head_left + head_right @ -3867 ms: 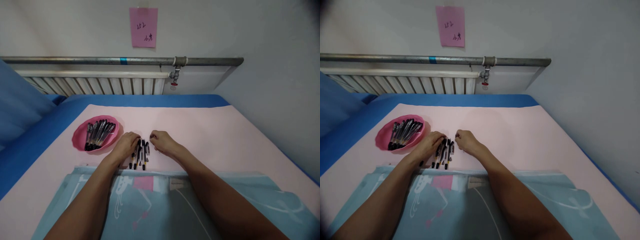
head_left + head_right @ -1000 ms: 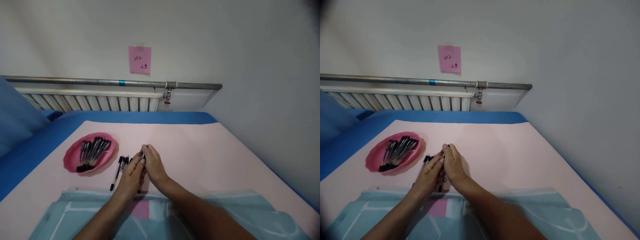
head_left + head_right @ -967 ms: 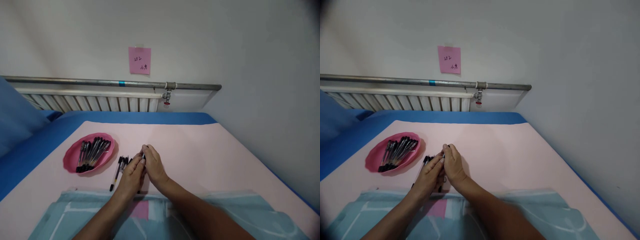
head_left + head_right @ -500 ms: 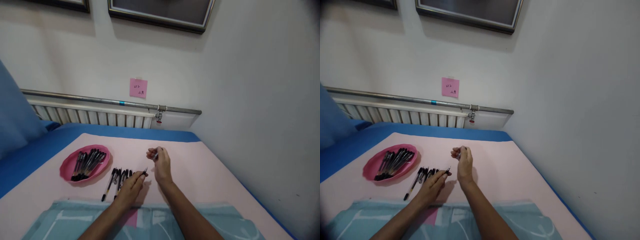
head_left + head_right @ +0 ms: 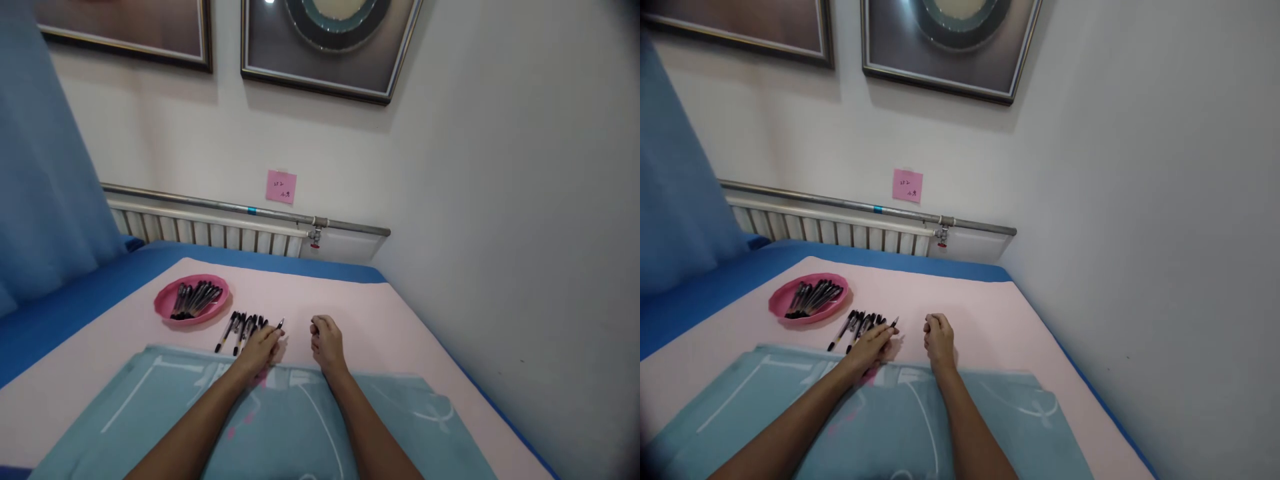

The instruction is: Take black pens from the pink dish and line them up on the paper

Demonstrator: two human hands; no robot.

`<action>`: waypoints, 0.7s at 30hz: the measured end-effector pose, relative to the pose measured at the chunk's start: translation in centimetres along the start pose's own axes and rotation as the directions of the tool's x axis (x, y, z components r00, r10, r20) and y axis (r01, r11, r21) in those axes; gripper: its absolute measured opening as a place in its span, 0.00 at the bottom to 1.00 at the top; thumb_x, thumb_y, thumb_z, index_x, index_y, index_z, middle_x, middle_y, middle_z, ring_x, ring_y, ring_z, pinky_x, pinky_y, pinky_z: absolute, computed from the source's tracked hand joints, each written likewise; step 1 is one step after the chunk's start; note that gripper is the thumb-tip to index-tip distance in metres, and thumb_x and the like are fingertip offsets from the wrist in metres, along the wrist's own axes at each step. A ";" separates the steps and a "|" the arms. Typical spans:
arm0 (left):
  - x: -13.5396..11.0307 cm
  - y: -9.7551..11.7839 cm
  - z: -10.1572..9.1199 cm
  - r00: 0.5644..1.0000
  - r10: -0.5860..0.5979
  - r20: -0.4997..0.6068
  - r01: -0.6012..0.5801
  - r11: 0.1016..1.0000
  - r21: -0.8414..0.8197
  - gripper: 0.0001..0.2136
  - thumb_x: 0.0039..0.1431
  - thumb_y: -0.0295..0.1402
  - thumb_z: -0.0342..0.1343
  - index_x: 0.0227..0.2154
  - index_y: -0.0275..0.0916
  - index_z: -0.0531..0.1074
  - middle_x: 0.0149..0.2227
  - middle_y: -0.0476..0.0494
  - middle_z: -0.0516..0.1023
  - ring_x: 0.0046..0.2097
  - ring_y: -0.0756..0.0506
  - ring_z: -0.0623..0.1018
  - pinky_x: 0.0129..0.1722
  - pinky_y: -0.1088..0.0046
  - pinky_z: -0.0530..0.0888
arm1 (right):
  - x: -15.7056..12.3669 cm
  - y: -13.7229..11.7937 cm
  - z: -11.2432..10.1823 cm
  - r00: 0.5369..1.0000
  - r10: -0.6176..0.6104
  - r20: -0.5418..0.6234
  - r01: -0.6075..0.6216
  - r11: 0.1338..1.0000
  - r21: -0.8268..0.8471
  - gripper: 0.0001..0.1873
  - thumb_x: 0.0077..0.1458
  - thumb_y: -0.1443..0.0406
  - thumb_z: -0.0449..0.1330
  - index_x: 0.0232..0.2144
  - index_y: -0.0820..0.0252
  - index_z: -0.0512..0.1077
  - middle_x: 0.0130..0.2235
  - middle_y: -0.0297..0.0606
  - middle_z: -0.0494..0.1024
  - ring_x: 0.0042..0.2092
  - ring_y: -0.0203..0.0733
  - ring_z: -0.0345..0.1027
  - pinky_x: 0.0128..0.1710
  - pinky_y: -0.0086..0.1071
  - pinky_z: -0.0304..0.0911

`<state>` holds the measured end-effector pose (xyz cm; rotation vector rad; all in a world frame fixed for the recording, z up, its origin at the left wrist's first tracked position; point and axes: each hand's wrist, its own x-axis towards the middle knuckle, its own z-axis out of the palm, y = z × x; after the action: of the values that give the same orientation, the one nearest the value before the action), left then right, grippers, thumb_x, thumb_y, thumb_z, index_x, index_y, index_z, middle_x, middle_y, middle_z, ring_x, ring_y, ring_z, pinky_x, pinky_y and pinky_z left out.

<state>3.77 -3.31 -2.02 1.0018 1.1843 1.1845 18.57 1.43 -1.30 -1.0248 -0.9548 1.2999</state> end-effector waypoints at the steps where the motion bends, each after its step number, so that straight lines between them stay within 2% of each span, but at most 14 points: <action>1: -0.1 -0.2 -0.1 1.000 -0.004 -0.005 0.004 1.000 -0.010 0.18 0.46 0.47 0.53 0.33 0.36 0.67 0.16 0.58 0.60 0.13 0.58 0.52 0.13 0.82 0.45 | 0.1 0.0 0.0 1.000 -0.003 0.001 0.003 1.000 -0.003 0.08 0.42 0.61 0.56 0.23 0.59 0.63 0.17 0.23 0.63 0.12 0.23 0.44 0.10 0.20 0.38; 11: -0.6 -0.6 -0.1 0.999 0.020 -0.031 -0.022 0.998 -0.051 0.18 0.47 0.45 0.52 0.35 0.37 0.65 0.17 0.59 0.59 0.13 0.59 0.51 0.13 0.82 0.44 | 0.1 0.6 -0.6 0.999 -0.012 0.046 0.012 1.000 -0.007 0.08 0.42 0.60 0.55 0.21 0.59 0.63 0.17 0.24 0.63 0.12 0.24 0.45 0.10 0.21 0.39; 21: -0.2 -0.4 -0.1 0.998 -0.058 -0.030 0.055 0.994 -0.092 0.17 0.47 0.44 0.54 0.35 0.37 0.65 0.17 0.59 0.59 0.13 0.59 0.50 0.13 0.82 0.43 | 1.3 1.2 -0.1 0.993 -0.016 0.118 0.020 0.999 -0.032 0.07 0.43 0.61 0.56 0.21 0.59 0.63 0.17 0.24 0.64 0.13 0.25 0.48 0.10 0.21 0.41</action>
<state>3.70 -3.54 -2.39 0.8786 1.1664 1.2027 18.42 2.73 -2.48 -0.9714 -1.0755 1.3452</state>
